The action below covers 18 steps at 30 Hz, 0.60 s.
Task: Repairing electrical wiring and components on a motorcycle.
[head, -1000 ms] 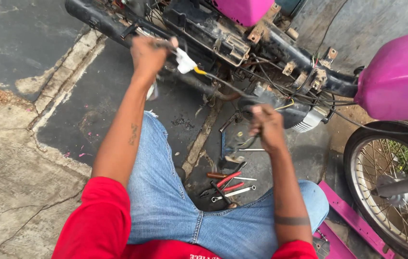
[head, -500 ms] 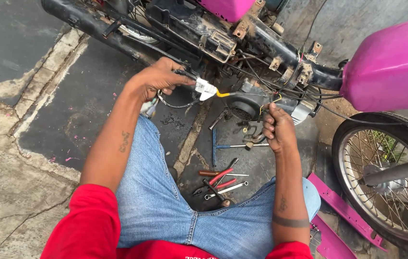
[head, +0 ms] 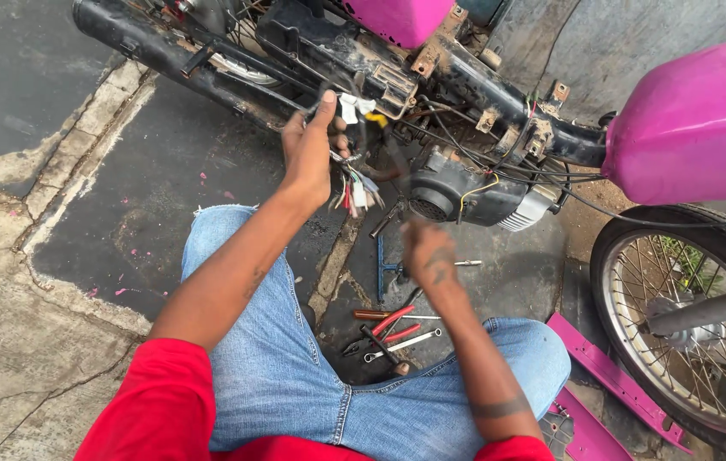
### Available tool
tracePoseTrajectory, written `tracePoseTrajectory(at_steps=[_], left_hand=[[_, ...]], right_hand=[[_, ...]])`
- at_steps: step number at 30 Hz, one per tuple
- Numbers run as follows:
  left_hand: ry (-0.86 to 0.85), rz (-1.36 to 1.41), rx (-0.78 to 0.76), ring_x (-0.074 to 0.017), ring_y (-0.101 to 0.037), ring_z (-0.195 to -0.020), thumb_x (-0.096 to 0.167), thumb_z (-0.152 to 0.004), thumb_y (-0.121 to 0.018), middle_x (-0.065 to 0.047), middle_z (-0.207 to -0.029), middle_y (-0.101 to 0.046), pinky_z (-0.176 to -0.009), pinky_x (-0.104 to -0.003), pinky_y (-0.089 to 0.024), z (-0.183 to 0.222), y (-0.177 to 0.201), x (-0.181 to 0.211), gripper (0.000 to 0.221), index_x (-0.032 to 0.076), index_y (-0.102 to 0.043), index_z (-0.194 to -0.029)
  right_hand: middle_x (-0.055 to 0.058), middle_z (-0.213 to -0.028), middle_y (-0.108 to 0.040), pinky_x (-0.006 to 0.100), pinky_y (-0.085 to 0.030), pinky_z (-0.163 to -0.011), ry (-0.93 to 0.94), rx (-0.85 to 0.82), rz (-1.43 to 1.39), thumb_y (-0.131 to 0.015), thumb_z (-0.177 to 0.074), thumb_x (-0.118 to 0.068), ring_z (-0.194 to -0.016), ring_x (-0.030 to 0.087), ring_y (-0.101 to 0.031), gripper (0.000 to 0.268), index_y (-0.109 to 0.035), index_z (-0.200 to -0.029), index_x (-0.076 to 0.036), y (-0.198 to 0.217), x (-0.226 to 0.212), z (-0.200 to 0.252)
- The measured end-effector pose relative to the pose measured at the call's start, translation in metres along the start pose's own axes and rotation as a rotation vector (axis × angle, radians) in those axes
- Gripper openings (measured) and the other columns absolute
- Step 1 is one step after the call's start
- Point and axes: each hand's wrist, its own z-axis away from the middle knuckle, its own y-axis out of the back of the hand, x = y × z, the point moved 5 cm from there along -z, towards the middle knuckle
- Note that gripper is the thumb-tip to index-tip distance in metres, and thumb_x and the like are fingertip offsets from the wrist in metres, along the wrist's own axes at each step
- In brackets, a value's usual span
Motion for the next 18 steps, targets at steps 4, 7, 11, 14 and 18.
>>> tracePoseTrajectory(at_steps=[4,7,11,14,18], left_hand=[[-0.578,-0.471,0.022,-0.0099,-0.063,-0.060,0.051,-0.096,-0.069,-0.003,-0.078,-0.069,-0.051,-0.029,-0.049,0.025,-0.009,0.017,0.047,0.008,-0.054,-0.105],[-0.648,-0.824,-0.100,-0.0124,-0.066,-0.060,0.056,-0.099,-0.063,-0.005,-0.073,-0.069,-0.052,-0.034,-0.048,0.043,-0.026,-0.005,0.052,0.006,-0.051,-0.111],[-0.696,-1.037,-0.516,-0.0200,-0.069,-0.064,0.060,-0.095,-0.063,-0.009,-0.085,-0.070,-0.055,-0.039,-0.053,0.056,-0.046,-0.046,0.058,0.005,-0.051,-0.113],[-0.695,-1.091,-0.663,-0.0327,-0.069,-0.079,0.061,-0.097,-0.066,-0.013,-0.087,-0.070,-0.069,-0.046,-0.052,0.054,-0.052,-0.049,0.055,0.008,-0.057,-0.107],[-0.475,-1.257,-0.717,-0.0342,-0.067,-0.082,0.068,-0.088,-0.066,-0.013,-0.085,-0.069,-0.079,-0.049,-0.051,0.059,-0.055,-0.035,0.060,0.010,-0.060,-0.106]], right_hand=[[0.021,-0.098,-0.072,0.051,-0.055,-0.072,0.267,-0.290,-0.075,-0.064,-0.091,-0.017,-0.084,0.043,-0.070,0.024,-0.076,-0.108,-0.005,0.024,-0.076,0.013],[0.017,-0.095,-0.073,0.046,-0.056,-0.072,0.400,-0.317,-0.178,-0.070,-0.091,-0.017,-0.082,0.038,-0.071,0.024,-0.077,-0.111,-0.005,0.053,-0.096,0.008],[0.013,-0.093,-0.073,0.039,-0.056,-0.070,0.481,-0.175,-0.268,-0.079,-0.090,-0.009,-0.078,0.028,-0.071,0.015,-0.075,-0.104,-0.004,0.069,-0.076,-0.001],[0.012,-0.092,-0.073,0.035,-0.056,-0.069,0.469,-0.043,-0.310,-0.085,-0.084,-0.012,-0.079,0.023,-0.071,0.021,-0.075,-0.101,-0.003,0.078,-0.068,-0.003],[0.007,-0.079,-0.072,0.031,-0.053,-0.059,0.106,-0.026,-0.250,-0.094,-0.079,-0.017,-0.065,0.016,-0.067,0.030,-0.074,-0.095,-0.002,0.077,-0.046,-0.012]])
